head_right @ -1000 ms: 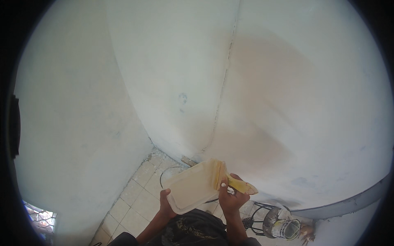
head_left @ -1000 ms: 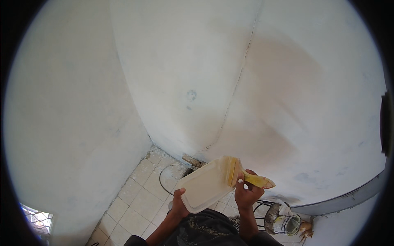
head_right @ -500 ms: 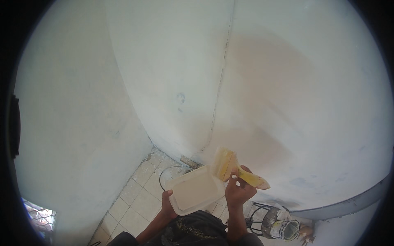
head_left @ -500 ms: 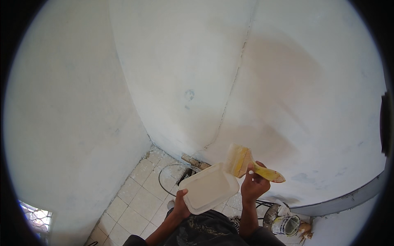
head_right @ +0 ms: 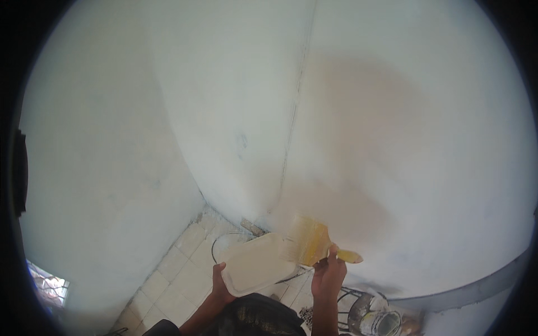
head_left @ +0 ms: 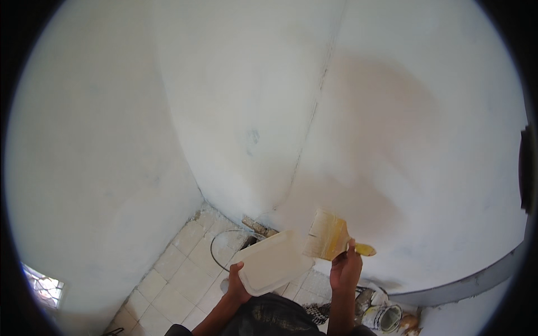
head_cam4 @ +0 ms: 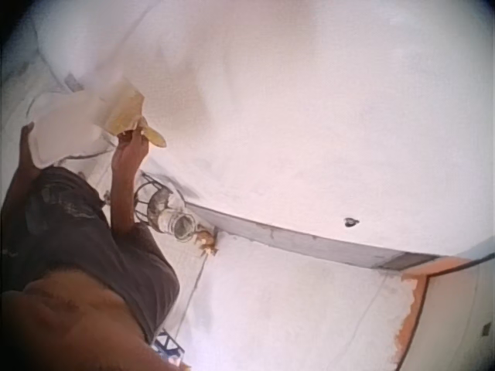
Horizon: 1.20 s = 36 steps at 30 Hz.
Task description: The person paints a white wall using a brush, dipping it into a small white container of paint and applying it to the wall surface with repeated strokes.
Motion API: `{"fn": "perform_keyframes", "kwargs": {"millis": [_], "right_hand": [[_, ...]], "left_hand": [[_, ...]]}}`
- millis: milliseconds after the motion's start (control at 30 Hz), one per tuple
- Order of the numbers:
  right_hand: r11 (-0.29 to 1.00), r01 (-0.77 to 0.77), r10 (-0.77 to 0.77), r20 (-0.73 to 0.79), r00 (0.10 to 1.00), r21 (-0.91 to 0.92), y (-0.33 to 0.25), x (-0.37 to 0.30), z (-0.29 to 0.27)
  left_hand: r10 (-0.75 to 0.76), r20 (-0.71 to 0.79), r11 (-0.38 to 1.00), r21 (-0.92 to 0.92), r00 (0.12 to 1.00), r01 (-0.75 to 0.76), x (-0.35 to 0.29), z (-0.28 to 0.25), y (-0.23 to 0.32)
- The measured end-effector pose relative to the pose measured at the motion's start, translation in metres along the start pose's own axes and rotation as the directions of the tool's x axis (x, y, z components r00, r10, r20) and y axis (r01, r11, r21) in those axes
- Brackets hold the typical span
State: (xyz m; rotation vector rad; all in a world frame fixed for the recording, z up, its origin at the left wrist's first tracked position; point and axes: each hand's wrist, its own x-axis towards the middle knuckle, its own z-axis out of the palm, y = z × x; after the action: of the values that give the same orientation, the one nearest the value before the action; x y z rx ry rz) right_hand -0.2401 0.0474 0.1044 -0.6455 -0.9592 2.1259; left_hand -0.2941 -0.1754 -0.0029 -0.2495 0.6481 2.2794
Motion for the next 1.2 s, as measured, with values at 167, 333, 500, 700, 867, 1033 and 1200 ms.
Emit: {"fn": "perform_keyframes", "kwargs": {"millis": [167,333,500,700,867,1033,1200], "right_hand": [[0.985,-0.163,0.156,0.101,0.983,0.063,0.005,0.006,0.0],[0.993,-0.11,0.104,0.108,0.989,0.047,0.021,0.004,0.039],[0.991,0.06,-0.071,0.092,0.993,0.116,0.031,0.005,0.111],[0.938,0.337,-0.347,0.157,0.925,0.082,0.038,0.002,0.204],[0.788,0.607,-0.589,0.16,0.792,-0.101,0.047,-0.01,0.23],[0.512,0.829,-0.809,0.199,0.554,-0.226,0.016,-0.01,0.274],[-0.043,0.957,-0.864,0.492,0.109,-0.287,-0.037,-0.002,0.337]], "left_hand": [[0.017,-0.026,0.998,-0.06,0.999,-0.019,-0.007,-0.007,-0.001],[0.016,-0.032,0.996,-0.084,0.999,-0.018,-0.016,-0.02,0.031],[0.006,-0.088,1.0,-0.012,0.996,-0.007,-0.013,-0.054,0.085],[0.066,-0.037,0.998,0.025,0.997,-0.065,-0.01,-0.099,0.16],[0.039,-0.029,0.996,0.086,0.999,-0.036,-0.014,-0.132,0.209],[0.021,0.003,0.995,0.102,1.0,-0.021,-0.004,-0.152,0.237],[0.045,-0.08,0.998,0.039,0.996,-0.042,-0.014,-0.132,0.259]]}}
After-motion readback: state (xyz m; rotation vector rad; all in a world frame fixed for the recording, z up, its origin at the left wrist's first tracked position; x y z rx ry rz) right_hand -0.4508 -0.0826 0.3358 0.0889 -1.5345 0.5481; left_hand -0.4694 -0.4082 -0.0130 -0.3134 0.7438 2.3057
